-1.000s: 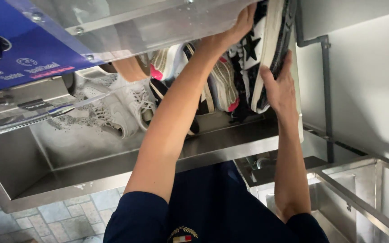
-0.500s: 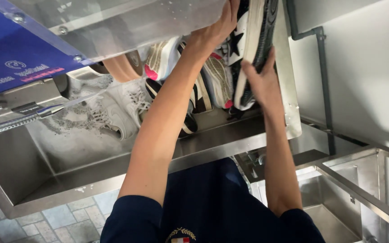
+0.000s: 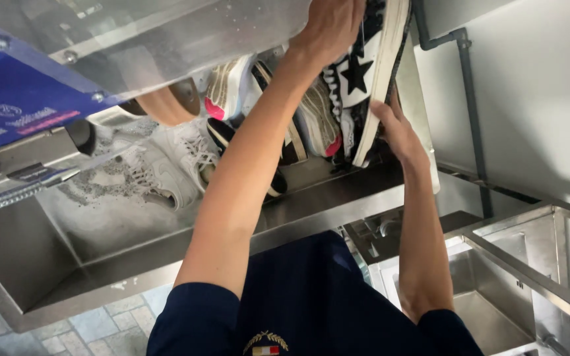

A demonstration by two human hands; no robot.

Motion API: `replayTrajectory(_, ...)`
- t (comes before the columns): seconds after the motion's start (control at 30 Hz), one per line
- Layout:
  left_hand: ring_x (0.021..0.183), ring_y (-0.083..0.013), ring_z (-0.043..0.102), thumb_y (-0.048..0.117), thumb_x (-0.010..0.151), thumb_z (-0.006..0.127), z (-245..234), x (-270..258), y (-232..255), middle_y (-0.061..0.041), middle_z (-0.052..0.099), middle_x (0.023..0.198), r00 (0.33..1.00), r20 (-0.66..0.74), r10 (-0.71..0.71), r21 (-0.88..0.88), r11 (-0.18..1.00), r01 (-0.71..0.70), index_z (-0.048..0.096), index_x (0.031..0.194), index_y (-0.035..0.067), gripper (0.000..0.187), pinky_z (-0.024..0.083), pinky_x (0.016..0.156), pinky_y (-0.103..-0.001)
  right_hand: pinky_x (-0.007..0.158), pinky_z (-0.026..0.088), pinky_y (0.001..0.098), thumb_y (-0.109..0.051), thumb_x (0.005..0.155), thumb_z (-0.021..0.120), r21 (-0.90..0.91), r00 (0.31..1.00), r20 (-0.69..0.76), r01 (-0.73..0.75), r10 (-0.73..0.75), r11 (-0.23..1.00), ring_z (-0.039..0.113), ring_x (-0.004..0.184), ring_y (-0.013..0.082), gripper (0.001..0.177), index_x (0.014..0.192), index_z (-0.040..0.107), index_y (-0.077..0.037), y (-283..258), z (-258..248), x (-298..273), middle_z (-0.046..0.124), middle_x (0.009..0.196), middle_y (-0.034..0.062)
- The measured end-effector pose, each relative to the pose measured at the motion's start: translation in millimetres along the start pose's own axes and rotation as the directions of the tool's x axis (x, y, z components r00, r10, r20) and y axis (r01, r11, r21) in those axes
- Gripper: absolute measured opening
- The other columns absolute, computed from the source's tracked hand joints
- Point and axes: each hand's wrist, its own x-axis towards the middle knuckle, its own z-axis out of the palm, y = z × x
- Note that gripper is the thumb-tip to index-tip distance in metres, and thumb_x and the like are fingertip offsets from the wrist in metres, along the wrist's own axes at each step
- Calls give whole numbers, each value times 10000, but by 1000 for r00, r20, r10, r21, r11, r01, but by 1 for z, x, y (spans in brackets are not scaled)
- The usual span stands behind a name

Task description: Wash several pairs of sneakers using a specialized shoe washing station with integrated brushes and sprayers.

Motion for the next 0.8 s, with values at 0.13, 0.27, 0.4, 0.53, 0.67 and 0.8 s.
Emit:
replayTrajectory(0.13,958,-251,648,75,1077,554,27,8,1,-189,681,1130,995,11,-99,-366,925,96,590,1384,-53,334,550,798,-368,1093,446,383,-522,864,606,190,992,109,-90,70,978,509,1366,268,927,1598,262,-71,17,-9,18,493,1531,140)
replayTrajectory(0.27,924,-219,668,173,827,552,23,-28,-17,-145,722,1123,895,-446,-3,269,953,138,646,1235,24,445,540,707,-279,1051,476,382,-565,839,594,219,961,135,-265,240,939,592,1274,268,866,1514,476,-35,27,-13,49,598,1446,156)
replayTrajectory(0.4,1018,-199,642,242,1129,561,-33,-58,-39,-92,678,1079,950,-308,50,728,656,201,647,1197,-43,304,576,906,-290,1026,508,387,-606,816,588,349,951,213,-289,225,892,652,1199,289,844,1436,565,-32,6,-9,47,659,1372,161)
replayTrajectory(0.53,937,-236,667,278,1096,563,-42,-55,-38,-89,689,1017,934,-350,-74,645,704,297,638,1243,44,286,581,791,-325,1101,504,408,-673,857,591,507,973,232,-134,14,852,616,1271,293,895,1473,552,-25,52,-27,76,628,1420,164)
replayTrajectory(0.67,996,-214,670,237,1036,580,-34,-51,-32,-84,691,1046,901,-421,-101,422,858,294,632,1215,54,261,591,814,-339,978,522,456,-729,860,581,578,937,348,-248,40,778,617,1150,323,907,1460,574,-48,5,-3,59,638,1334,169)
replayTrajectory(0.8,1045,-237,669,237,1101,583,-28,-50,-24,-89,668,1053,832,-540,-123,282,905,317,600,1268,5,287,590,862,-359,758,508,464,-774,806,558,607,833,548,-459,77,649,600,910,348,926,1396,606,-62,-7,29,43,640,1129,188)
